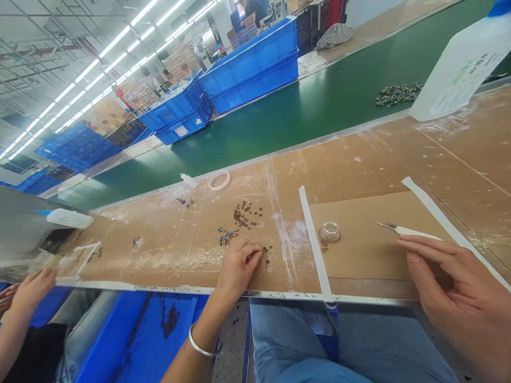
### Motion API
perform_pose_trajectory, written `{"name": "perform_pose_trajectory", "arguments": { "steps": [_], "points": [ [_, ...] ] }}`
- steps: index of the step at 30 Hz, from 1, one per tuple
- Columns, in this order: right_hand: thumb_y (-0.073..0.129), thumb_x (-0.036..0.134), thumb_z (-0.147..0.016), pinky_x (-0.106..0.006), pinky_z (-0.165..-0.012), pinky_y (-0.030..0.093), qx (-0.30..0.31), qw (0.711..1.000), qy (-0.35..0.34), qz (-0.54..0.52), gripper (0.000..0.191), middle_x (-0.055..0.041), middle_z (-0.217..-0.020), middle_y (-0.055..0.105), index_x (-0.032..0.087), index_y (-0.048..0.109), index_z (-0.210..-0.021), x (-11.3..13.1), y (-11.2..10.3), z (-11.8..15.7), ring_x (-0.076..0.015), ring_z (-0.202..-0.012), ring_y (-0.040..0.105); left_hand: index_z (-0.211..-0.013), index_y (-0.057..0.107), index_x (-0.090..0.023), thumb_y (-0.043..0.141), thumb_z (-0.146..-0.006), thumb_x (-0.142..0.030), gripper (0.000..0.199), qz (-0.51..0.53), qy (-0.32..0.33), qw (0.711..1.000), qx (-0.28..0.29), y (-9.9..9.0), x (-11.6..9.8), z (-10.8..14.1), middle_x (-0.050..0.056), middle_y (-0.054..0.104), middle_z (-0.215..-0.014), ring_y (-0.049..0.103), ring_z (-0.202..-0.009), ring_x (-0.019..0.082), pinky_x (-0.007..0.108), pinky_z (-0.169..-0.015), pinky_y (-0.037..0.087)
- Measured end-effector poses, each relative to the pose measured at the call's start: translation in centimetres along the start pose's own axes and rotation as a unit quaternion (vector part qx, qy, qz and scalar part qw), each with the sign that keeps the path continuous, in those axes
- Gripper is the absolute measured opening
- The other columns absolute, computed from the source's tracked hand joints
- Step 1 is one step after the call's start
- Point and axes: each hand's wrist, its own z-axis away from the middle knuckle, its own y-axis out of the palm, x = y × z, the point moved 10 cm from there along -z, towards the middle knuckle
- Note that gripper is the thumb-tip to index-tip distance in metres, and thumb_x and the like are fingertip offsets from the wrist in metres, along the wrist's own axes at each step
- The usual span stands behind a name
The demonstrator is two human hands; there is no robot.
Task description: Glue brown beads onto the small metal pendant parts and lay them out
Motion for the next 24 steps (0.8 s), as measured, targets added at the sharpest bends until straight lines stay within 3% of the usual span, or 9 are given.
{"name": "perform_pose_trajectory", "arguments": {
  "steps": [3, 7, 11, 17, 24],
  "points": [
    [0.052, 0.035, -0.092, -0.034, -0.096, 0.049, 0.001, 1.000, 0.002, 0.001, 0.019, 0.0005, -0.106, 0.069, 0.029, 0.067, -0.100, -0.1, 0.0, 0.0, -0.0174, -0.102, 0.065, -0.082, 0.072, -0.021, 0.058, -0.089, -0.016, 0.017, -0.002, -0.042, 0.999, -0.001, 0.0, 0.6, 1.1, 0.001, 0.067, -0.079, 0.063, -0.072, 0.016, 0.027, -0.067, 0.048],
    [0.051, 0.035, -0.092, -0.034, -0.094, 0.049, 0.001, 1.000, -0.010, 0.006, 0.019, 0.0008, -0.105, 0.069, 0.029, 0.067, -0.101, 0.1, 0.1, -0.1, -0.0177, -0.101, 0.065, -0.085, 0.075, -0.024, 0.060, -0.089, -0.018, 0.017, 0.010, -0.065, 0.998, -0.020, -0.6, 1.0, 1.8, 0.001, 0.070, -0.081, 0.066, -0.078, 0.017, 0.029, -0.071, 0.051],
    [0.052, 0.035, -0.092, -0.033, -0.094, 0.049, 0.002, 1.000, -0.009, 0.001, 0.018, 0.0005, -0.105, 0.069, 0.029, 0.067, -0.101, 0.1, 0.1, 0.0, -0.0174, -0.101, 0.065, -0.089, 0.078, -0.025, 0.060, -0.090, -0.019, 0.018, -0.003, -0.047, 0.998, -0.036, -1.0, 0.6, 1.1, 0.002, 0.071, -0.082, 0.065, -0.082, 0.020, 0.033, -0.076, 0.050],
    [0.052, 0.033, -0.093, -0.031, -0.097, 0.049, -0.003, 1.000, -0.017, 0.000, 0.018, 0.0018, -0.107, 0.068, 0.029, 0.066, -0.102, 0.2, 0.0, 0.0, -0.0158, -0.102, 0.065, -0.090, 0.079, -0.025, 0.063, -0.088, -0.017, 0.018, -0.010, -0.026, 0.999, -0.016, 0.3, 0.2, -0.3, 0.004, 0.072, -0.084, 0.063, -0.086, 0.022, 0.035, -0.078, 0.049],
    [0.052, 0.032, -0.093, -0.029, -0.097, 0.047, -0.004, 0.999, -0.031, 0.009, 0.018, 0.0009, -0.106, 0.069, 0.027, 0.067, -0.102, 0.4, -0.1, -0.1, -0.0148, -0.101, 0.065, -0.093, 0.079, -0.024, 0.062, -0.090, -0.017, 0.019, 0.015, -0.021, 0.999, -0.022, 0.2, 0.0, -0.1, 0.004, 0.072, -0.084, 0.062, -0.086, 0.021, 0.035, -0.078, 0.049]
  ]
}}
